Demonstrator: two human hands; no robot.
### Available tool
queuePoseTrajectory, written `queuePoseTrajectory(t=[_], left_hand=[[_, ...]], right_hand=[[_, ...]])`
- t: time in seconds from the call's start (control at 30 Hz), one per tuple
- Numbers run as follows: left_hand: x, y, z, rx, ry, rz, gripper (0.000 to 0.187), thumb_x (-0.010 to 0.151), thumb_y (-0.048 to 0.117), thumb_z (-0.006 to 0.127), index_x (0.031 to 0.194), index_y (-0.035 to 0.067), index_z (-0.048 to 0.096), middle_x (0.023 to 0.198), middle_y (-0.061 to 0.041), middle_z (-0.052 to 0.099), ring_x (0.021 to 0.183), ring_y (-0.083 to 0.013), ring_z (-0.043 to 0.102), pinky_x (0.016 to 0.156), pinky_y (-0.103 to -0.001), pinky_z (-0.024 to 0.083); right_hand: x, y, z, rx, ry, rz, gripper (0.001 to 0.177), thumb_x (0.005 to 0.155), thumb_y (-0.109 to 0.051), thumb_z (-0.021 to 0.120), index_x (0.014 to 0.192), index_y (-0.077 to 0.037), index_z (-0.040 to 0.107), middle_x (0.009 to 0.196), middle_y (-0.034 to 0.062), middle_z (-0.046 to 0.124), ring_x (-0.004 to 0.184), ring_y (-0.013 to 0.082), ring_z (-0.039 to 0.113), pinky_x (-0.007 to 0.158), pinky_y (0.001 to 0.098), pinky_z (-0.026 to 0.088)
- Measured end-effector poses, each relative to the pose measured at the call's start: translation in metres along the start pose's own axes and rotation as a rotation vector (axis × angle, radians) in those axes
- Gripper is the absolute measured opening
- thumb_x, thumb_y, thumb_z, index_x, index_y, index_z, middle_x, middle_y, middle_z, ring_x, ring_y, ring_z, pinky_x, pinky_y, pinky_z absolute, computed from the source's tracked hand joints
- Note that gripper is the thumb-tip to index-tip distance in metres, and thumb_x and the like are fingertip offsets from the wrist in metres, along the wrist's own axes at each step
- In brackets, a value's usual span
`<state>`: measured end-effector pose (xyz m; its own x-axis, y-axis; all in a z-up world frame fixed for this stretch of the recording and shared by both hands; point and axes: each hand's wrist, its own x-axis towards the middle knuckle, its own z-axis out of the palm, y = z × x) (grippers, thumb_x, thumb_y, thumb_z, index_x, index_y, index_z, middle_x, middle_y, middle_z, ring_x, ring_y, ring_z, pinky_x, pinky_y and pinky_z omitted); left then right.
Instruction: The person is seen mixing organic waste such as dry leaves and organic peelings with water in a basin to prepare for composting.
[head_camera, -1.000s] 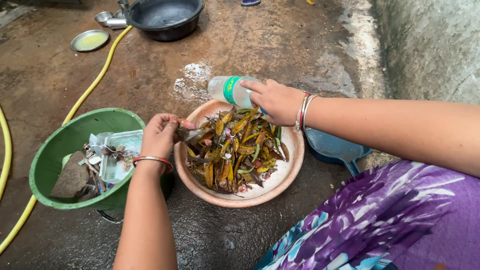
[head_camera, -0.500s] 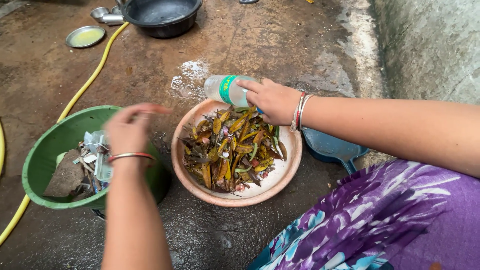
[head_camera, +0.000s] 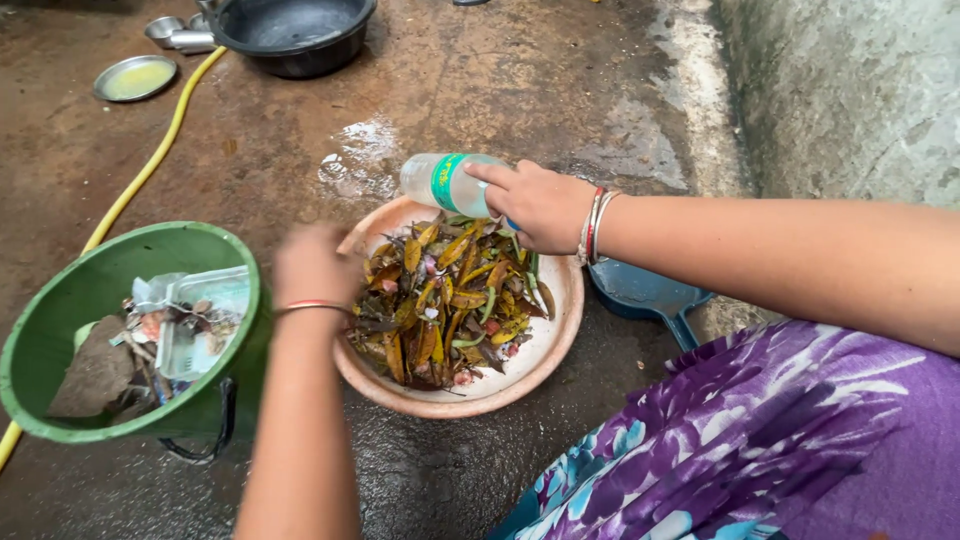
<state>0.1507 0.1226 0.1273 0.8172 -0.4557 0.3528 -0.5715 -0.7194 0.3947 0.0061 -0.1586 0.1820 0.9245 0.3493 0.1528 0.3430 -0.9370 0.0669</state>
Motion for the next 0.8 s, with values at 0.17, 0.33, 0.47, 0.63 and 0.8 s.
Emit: queuePoseTrajectory(t=[0.17,0.33,0.47,0.63,0.8], left_hand=[[-0.035,0.000,0.145,-0.084,-0.430,-0.102,0.021,0.083,0.019,0.075,0.103,0.013,0.080,0.107,-0.019,0.075,0.096,-0.0347,0.072,0.094,-0.043,0.057],[-0.067,-0.019,0.196,0.006,-0.358,-0.021,0.018,0.092,0.014,0.063,0.101,0.006,0.076,0.115,-0.020,0.067,0.099,-0.0384,0.069,0.089,-0.047,0.056],[-0.067,-0.024,0.192,0.222,-0.422,0.114,0.021,0.094,0.006,0.055,0.102,0.005,0.075,0.116,-0.019,0.064,0.103,-0.0347,0.070,0.087,-0.044,0.058],[-0.069,-0.033,0.199,0.386,-0.425,0.280,0.023,0.093,0.010,0.055,0.100,0.006,0.076,0.119,-0.016,0.064,0.106,-0.0318,0.067,0.089,-0.040,0.059],[-0.058,0.009,0.131,-0.002,-0.477,0.188,0.017,0.077,0.018,0.076,0.092,0.019,0.084,0.118,-0.010,0.067,0.107,-0.0375,0.059,0.098,-0.042,0.050]], right_hand=[[-0.008,0.002,-0.004,0.029,0.033,0.024,0.031,0.072,-0.003,0.068,0.102,-0.006,0.060,0.157,0.0179,0.039,0.096,0.0374,0.059,0.087,0.0445,0.051],[-0.017,0.006,-0.006,0.043,0.042,0.053,0.032,0.071,-0.003,0.068,0.102,-0.006,0.060,0.157,0.0176,0.039,0.095,0.0377,0.059,0.087,0.0446,0.051],[-0.016,0.006,-0.004,0.023,0.034,0.052,0.030,0.073,-0.003,0.069,0.101,-0.006,0.060,0.158,0.0169,0.040,0.094,0.0368,0.060,0.087,0.0444,0.051],[-0.013,0.002,-0.007,0.024,0.037,0.047,0.032,0.071,-0.003,0.069,0.101,-0.006,0.060,0.156,0.0180,0.040,0.094,0.0376,0.059,0.087,0.0450,0.051],[-0.012,-0.004,-0.011,0.031,0.044,0.041,0.031,0.071,-0.002,0.069,0.100,-0.006,0.060,0.156,0.0180,0.040,0.097,0.0377,0.060,0.088,0.0453,0.050]])
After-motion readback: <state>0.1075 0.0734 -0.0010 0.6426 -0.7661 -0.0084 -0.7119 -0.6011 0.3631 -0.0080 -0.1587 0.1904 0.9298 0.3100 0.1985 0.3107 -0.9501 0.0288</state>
